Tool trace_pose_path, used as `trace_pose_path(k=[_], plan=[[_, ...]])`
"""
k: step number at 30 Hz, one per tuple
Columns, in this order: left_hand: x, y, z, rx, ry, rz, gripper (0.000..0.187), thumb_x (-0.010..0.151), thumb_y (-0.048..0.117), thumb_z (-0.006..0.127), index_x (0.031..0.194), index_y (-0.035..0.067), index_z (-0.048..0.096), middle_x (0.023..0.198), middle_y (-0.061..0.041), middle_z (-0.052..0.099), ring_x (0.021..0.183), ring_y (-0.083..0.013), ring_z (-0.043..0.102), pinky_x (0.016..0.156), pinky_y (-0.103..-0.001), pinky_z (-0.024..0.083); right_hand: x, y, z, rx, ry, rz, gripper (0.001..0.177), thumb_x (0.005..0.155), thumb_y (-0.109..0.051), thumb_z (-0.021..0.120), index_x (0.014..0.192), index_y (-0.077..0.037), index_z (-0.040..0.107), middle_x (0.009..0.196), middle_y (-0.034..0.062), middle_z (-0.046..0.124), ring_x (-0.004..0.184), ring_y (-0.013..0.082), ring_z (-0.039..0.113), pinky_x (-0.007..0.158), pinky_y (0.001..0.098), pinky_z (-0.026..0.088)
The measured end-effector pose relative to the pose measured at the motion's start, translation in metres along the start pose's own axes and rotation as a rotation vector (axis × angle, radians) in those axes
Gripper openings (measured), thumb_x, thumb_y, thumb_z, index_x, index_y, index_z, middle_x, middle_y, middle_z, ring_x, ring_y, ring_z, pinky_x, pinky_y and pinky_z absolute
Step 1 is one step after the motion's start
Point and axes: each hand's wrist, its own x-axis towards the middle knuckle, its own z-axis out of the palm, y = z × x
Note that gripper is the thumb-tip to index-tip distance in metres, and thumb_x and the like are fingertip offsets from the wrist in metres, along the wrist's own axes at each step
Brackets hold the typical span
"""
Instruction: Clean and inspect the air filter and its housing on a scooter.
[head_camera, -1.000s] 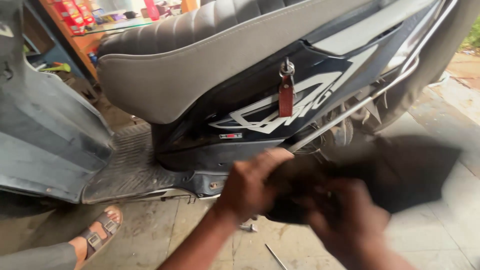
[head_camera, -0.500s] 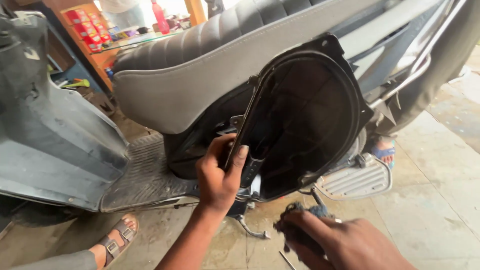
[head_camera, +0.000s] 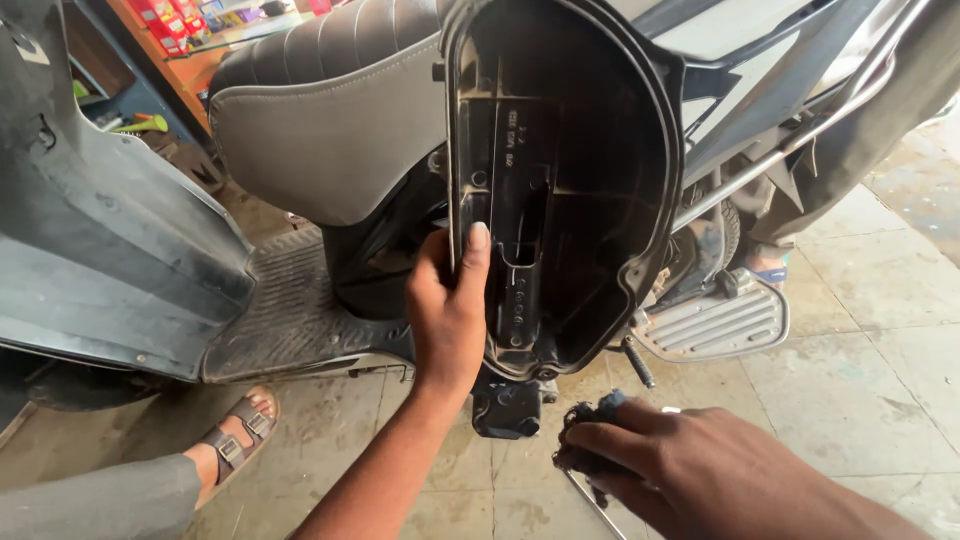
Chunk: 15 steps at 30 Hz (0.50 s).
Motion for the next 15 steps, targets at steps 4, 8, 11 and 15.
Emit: trace_pose_path(k=[4, 8, 11, 15], plan=[[-0.005, 0.008, 0.003, 0.04, 0.003, -0.019, 0.036, 0.103, 0.039, 0.06, 0.092, 0.005, 0.062, 0.07, 0.007, 0.047, 0.064, -0.0041, 0.042, 0.056, -0.024, 0.037, -0.002, 0.003, 0.003, 0.033, 0.103, -0.119, 0.041, 0.096, -0.035, 0.066, 0.135, -0.027, 0.067, 0.122, 0.0034, 0.068, 0.078, 0.0206, 0.078, 0.07, 0.0339, 0.065], [-0.016, 0.012, 0.015, -0.054, -0.018, -0.062, 0.034, 0.102, 0.038, 0.06, 0.092, 0.006, 0.063, 0.072, 0.007, 0.05, 0.065, -0.0037, 0.044, 0.056, -0.025, 0.038, -0.001, -0.013, 0.01, 0.039, 0.547, -0.249, 0.044, 0.093, -0.025, 0.067, 0.137, -0.02, 0.066, 0.124, 0.0047, 0.069, 0.089, 0.025, 0.077, 0.071, 0.0373, 0.06], [-0.025, 0.016, 0.027, -0.071, -0.028, -0.075, 0.034, 0.104, 0.036, 0.06, 0.09, 0.005, 0.064, 0.072, 0.007, 0.05, 0.066, -0.0041, 0.043, 0.057, -0.026, 0.037, 0.005, -0.02, 0.023, -0.149, 0.834, -0.41, 0.046, 0.087, -0.019, 0.067, 0.132, -0.012, 0.065, 0.12, 0.0121, 0.067, 0.092, 0.0309, 0.073, 0.078, 0.0434, 0.055], [-0.016, 0.021, 0.021, 0.003, 0.01, -0.098, 0.035, 0.103, 0.037, 0.059, 0.087, 0.006, 0.063, 0.068, 0.006, 0.047, 0.062, -0.0056, 0.042, 0.055, -0.027, 0.037, 0.009, -0.01, 0.032, -0.003, 0.697, -0.078, 0.036, 0.089, -0.019, 0.066, 0.125, -0.023, 0.068, 0.1, 0.0114, 0.074, 0.086, 0.0303, 0.073, 0.077, 0.0433, 0.056]])
